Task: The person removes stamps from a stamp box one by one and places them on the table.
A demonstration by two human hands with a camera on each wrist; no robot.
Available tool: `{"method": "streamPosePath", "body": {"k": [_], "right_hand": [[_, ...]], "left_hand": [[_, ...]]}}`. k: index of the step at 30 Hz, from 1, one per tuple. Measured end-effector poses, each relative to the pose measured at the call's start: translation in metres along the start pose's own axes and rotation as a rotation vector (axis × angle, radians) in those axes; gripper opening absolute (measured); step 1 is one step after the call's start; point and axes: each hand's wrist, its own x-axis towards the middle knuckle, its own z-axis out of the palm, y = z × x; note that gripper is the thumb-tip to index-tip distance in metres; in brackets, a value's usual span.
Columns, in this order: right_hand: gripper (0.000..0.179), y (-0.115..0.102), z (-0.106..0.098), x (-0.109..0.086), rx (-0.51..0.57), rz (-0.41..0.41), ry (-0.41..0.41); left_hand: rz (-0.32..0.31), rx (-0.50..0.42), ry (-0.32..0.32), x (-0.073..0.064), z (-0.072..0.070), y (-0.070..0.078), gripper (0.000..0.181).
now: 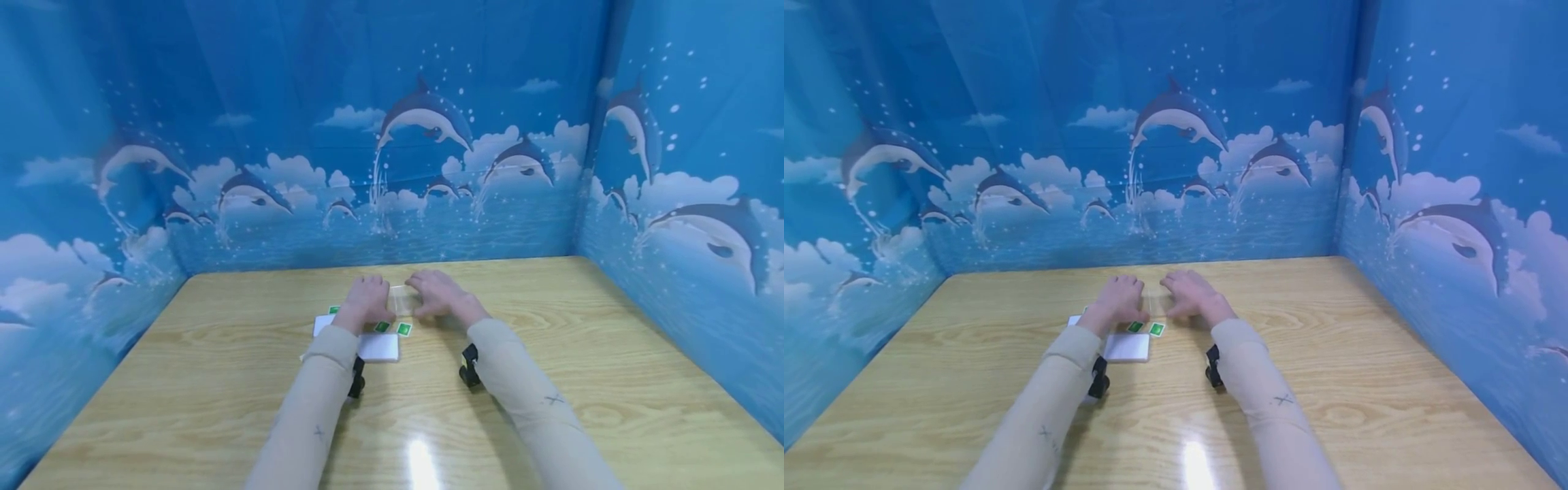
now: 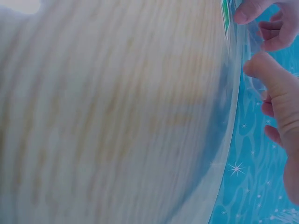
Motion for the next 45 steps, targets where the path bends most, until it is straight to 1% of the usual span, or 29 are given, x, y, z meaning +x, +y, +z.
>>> {"method": "streamPosePath", "body": {"k": [4, 9, 11, 14, 17, 21, 26, 32, 40, 45], "right_hand": [[0.073, 0.000, 0.000, 0.002, -0.012, -0.017, 0.046], [0.073, 0.000, 0.003, 0.004, -0.037, -0.046, 0.098], [0.072, -0.001, 0.004, 0.005, -0.059, -0.049, 0.119], [0.070, -0.002, 0.006, 0.008, -0.084, -0.042, 0.142], [0.069, -0.006, 0.006, 0.009, -0.078, -0.042, 0.151], [0.068, -0.012, 0.004, 0.011, -0.062, -0.047, 0.163], [0.067, -0.019, 0.001, 0.012, -0.103, -0.049, 0.190], [0.067, -0.024, -0.001, 0.013, -0.141, -0.077, 0.236], [0.068, -0.032, -0.001, 0.016, -0.141, -0.070, 0.247], [0.069, -0.039, -0.001, 0.018, -0.147, -0.083, 0.252]], "left_hand": [[-0.014, 0.030, 0.052, -0.001, -0.002, -0.002, 0.067], [-0.029, 0.016, 0.095, -0.004, -0.006, -0.003, 0.067], [-0.025, 0.033, 0.115, -0.005, -0.008, -0.003, 0.066], [-0.012, 0.083, 0.134, -0.007, -0.010, -0.004, 0.066], [-0.001, 0.117, 0.135, -0.009, -0.013, -0.006, 0.070], [-0.003, 0.152, 0.117, -0.012, -0.015, -0.009, 0.074], [-0.010, 0.192, 0.101, -0.015, -0.019, -0.013, 0.079], [-0.001, 0.227, 0.091, -0.018, -0.023, -0.018, 0.078], [0.009, 0.244, 0.091, -0.027, -0.026, -0.024, 0.077], [0.017, 0.254, 0.109, -0.033, -0.025, -0.029, 0.074]]}}
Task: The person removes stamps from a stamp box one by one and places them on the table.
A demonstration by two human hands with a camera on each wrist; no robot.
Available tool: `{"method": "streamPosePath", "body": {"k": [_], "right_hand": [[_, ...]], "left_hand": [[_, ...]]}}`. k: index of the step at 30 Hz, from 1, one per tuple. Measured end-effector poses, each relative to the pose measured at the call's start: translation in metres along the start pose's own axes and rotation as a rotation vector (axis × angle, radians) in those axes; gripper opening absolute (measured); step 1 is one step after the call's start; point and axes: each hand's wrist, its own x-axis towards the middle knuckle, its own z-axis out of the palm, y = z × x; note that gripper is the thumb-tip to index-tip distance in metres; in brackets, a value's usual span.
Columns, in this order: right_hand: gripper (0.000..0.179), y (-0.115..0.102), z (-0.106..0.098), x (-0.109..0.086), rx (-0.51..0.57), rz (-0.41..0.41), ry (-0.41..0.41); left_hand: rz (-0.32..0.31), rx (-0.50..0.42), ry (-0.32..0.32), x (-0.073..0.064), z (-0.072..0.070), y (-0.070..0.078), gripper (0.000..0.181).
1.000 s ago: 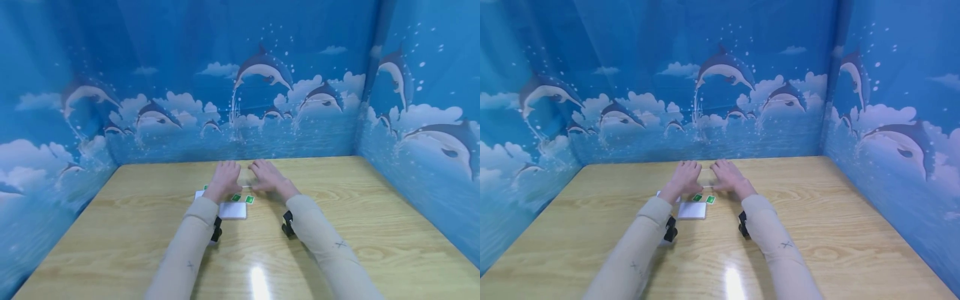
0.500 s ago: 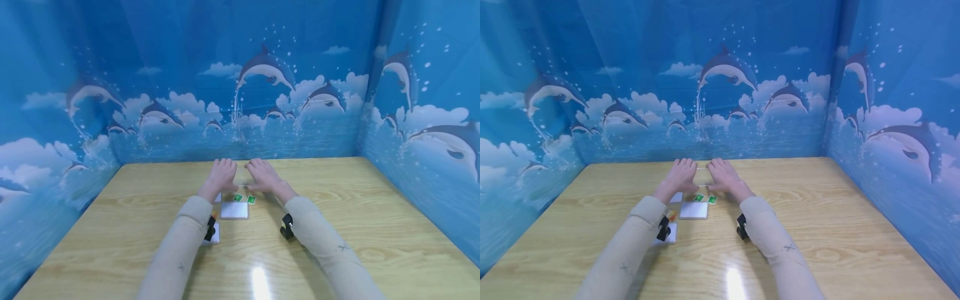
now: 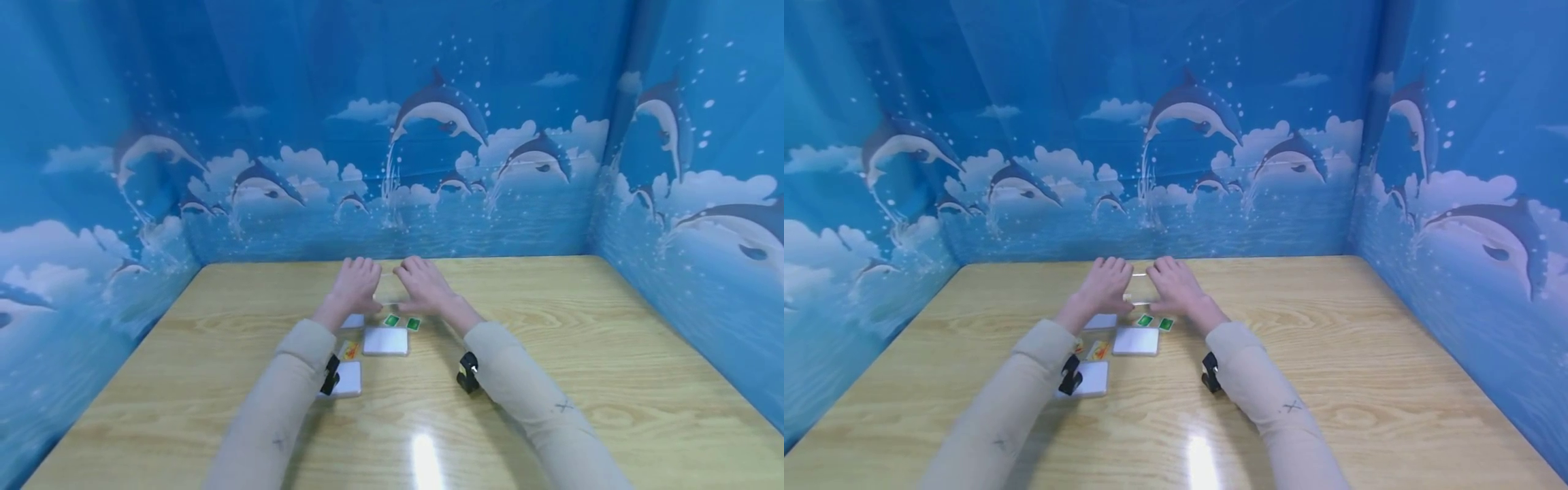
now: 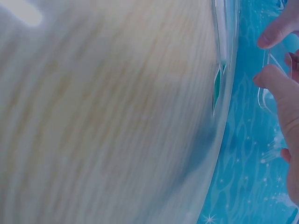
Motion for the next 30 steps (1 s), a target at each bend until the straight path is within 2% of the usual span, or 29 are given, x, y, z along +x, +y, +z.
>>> {"method": "streamPosePath", "body": {"k": [19, 30], "right_hand": [[0.068, -0.022, -0.008, 0.007, 0.006, -0.036, 0.000], [0.067, -0.038, -0.007, 0.013, 0.036, -0.048, -0.036]], "left_hand": [[0.059, -0.023, 0.089, -0.027, 0.006, -0.020, 0.073], [0.074, -0.072, 0.075, -0.043, 0.014, -0.034, 0.072]]}}
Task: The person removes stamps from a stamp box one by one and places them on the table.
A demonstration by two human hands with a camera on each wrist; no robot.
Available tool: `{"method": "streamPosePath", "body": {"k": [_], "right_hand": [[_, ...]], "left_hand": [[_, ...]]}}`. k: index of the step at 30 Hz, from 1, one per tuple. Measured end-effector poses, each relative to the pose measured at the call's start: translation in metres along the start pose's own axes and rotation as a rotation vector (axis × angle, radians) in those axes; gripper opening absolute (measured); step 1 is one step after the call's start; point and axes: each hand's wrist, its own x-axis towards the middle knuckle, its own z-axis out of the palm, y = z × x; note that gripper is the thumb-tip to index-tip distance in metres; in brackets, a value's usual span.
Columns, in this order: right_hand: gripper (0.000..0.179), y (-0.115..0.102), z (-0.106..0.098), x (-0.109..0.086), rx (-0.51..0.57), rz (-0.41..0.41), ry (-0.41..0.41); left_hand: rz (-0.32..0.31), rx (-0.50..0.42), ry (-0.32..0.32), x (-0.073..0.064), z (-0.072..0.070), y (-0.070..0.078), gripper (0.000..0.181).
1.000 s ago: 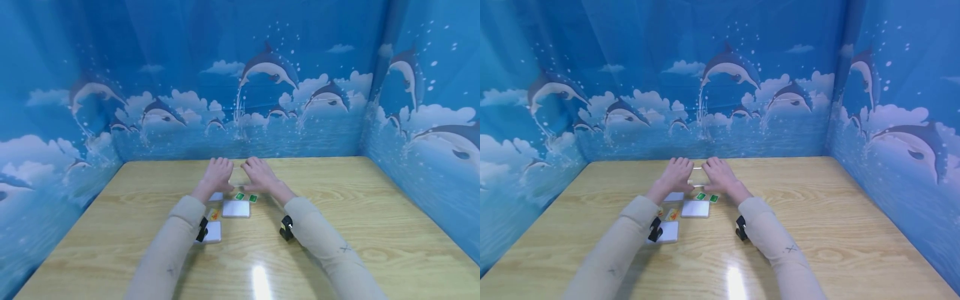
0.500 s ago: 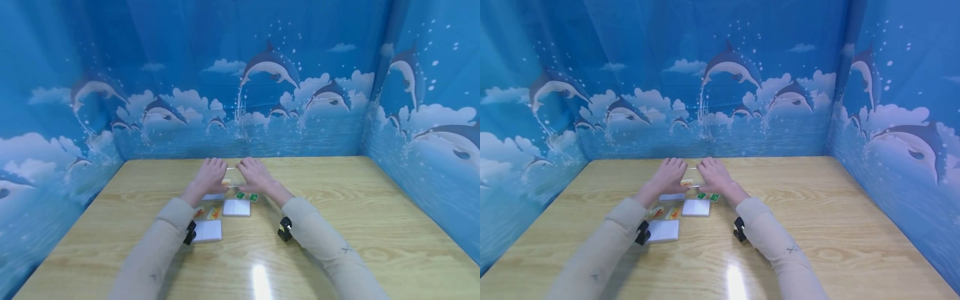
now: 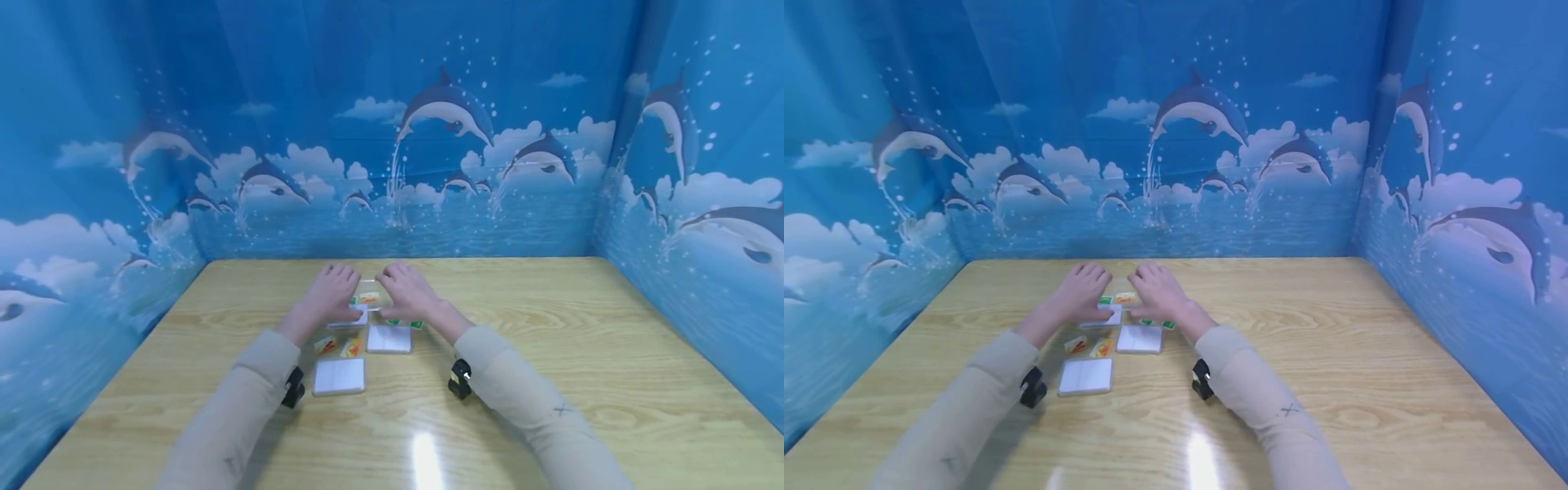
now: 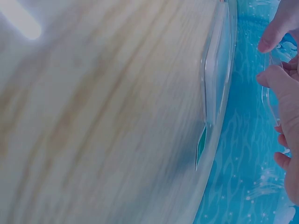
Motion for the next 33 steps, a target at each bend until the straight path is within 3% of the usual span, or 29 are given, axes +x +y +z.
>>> {"method": "streamPosePath", "body": {"k": [15, 33], "right_hand": [[0.066, -0.016, 0.009, 0.008, 0.025, 0.048, -0.012], [0.071, -0.028, 0.014, 0.019, 0.072, 0.074, -0.124]], "left_hand": [[0.013, -0.001, 0.023, -0.013, 0.008, -0.009, 0.070], [-0.014, -0.017, -0.083, -0.023, 0.016, -0.016, 0.072]]}}
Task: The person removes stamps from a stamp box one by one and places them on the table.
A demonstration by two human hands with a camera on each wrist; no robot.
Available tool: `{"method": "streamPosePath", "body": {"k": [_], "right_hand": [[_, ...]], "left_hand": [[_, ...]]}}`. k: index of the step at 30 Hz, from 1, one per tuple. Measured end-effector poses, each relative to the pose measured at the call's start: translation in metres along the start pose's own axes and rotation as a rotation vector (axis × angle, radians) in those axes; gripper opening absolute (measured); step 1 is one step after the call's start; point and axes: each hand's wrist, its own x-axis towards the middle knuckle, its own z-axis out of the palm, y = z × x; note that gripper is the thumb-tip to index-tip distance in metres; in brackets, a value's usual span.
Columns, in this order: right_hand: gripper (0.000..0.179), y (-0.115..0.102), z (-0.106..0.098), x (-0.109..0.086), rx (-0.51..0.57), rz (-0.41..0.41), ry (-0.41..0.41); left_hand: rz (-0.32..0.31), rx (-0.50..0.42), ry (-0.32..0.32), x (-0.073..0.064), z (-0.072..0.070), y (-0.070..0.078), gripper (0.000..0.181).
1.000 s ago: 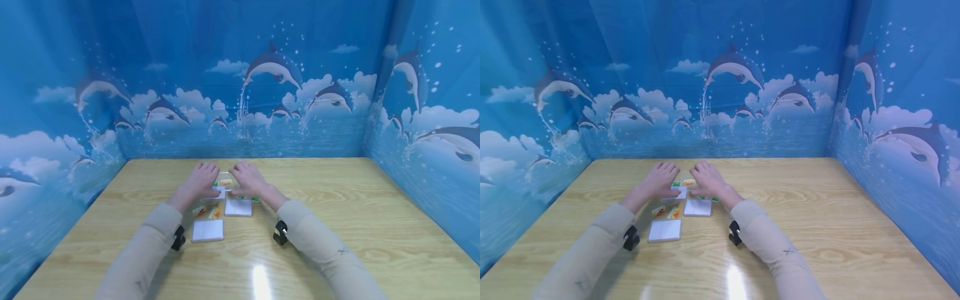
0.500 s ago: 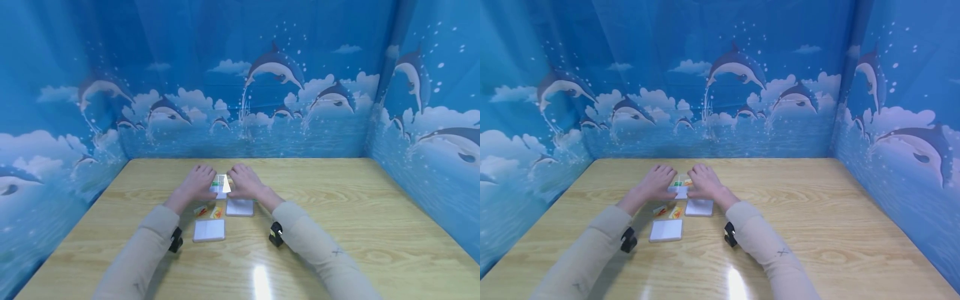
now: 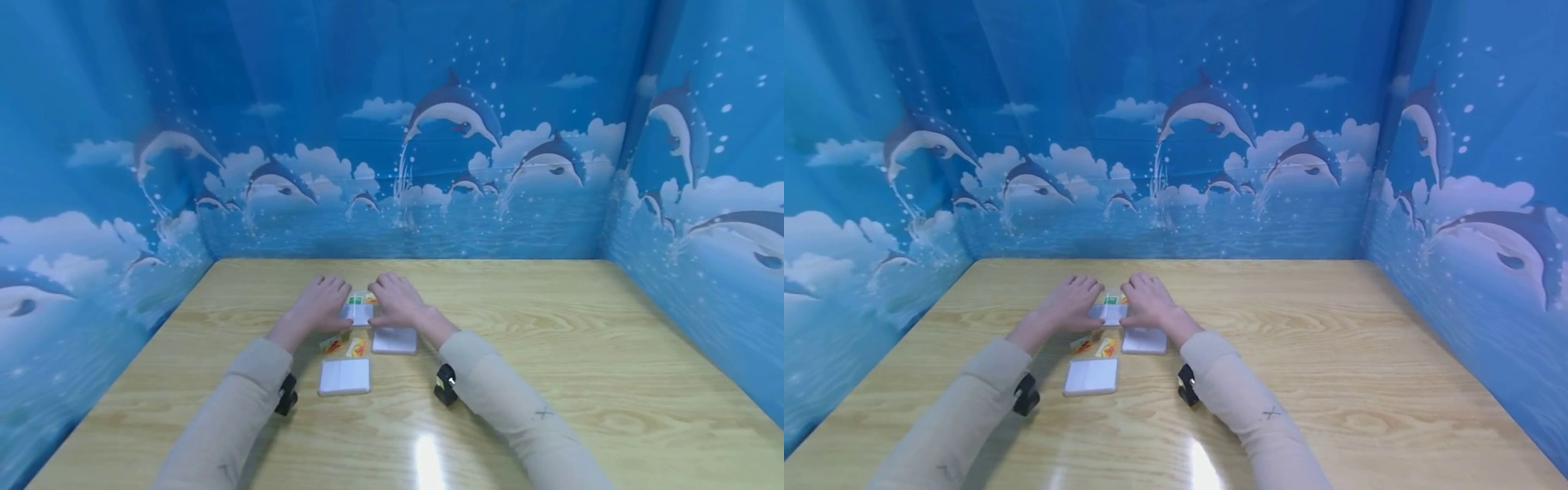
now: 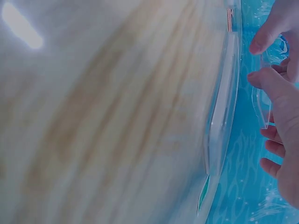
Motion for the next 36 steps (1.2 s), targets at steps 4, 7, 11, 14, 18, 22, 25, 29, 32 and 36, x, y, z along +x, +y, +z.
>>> {"method": "streamPosePath", "body": {"k": [4, 7, 11, 14, 18, 22, 25, 29, 32, 36], "right_hand": [[0.069, 0.0001, 0.0014, -0.0001, 0.008, 0.003, -0.014], [0.069, -0.0012, 0.0014, 0.0005, 0.012, 0.004, -0.030], [0.068, -0.0042, 0.0004, 0.0020, 0.013, 0.009, -0.061], [0.068, -0.0054, 0.0013, 0.0033, 0.005, 0.016, -0.087], [0.067, -0.0057, 0.0031, 0.0048, 0.000, 0.013, -0.109], [0.067, -0.0058, 0.0038, 0.0055, 0.023, 0.013, -0.115], [0.066, -0.0059, 0.0043, 0.0064, 0.045, 0.014, -0.119], [0.065, -0.0061, 0.0046, 0.0081, 0.056, 0.017, -0.133], [0.065, -0.0068, 0.0047, 0.0092, 0.064, 0.020, -0.144], [0.065, -0.0079, 0.0045, 0.0096, 0.073, 0.024, -0.170]], "left_hand": [[-0.005, -0.018, -0.003, 0.0012, 0.0032, -0.0004, 0.071], [-0.012, -0.040, -0.014, 0.0011, 0.0046, -0.0015, 0.070], [-0.012, -0.059, -0.032, -0.0006, 0.0042, -0.0027, 0.070], [-0.005, -0.070, -0.045, -0.0024, 0.0032, -0.0024, 0.070], [-0.006, -0.085, -0.058, -0.0031, 0.0040, -0.0022, 0.068], [-0.017, -0.107, -0.062, -0.0022, 0.0077, -0.0031, 0.065], [-0.023, -0.125, -0.064, -0.0022, 0.0096, -0.0041, 0.065], [-0.033, -0.139, -0.074, -0.0022, 0.0103, -0.0051, 0.066], [-0.037, -0.147, -0.086, -0.0025, 0.0099, -0.0054, 0.066], [-0.046, -0.160, -0.116, -0.0024, 0.0107, -0.0058, 0.067]]}}
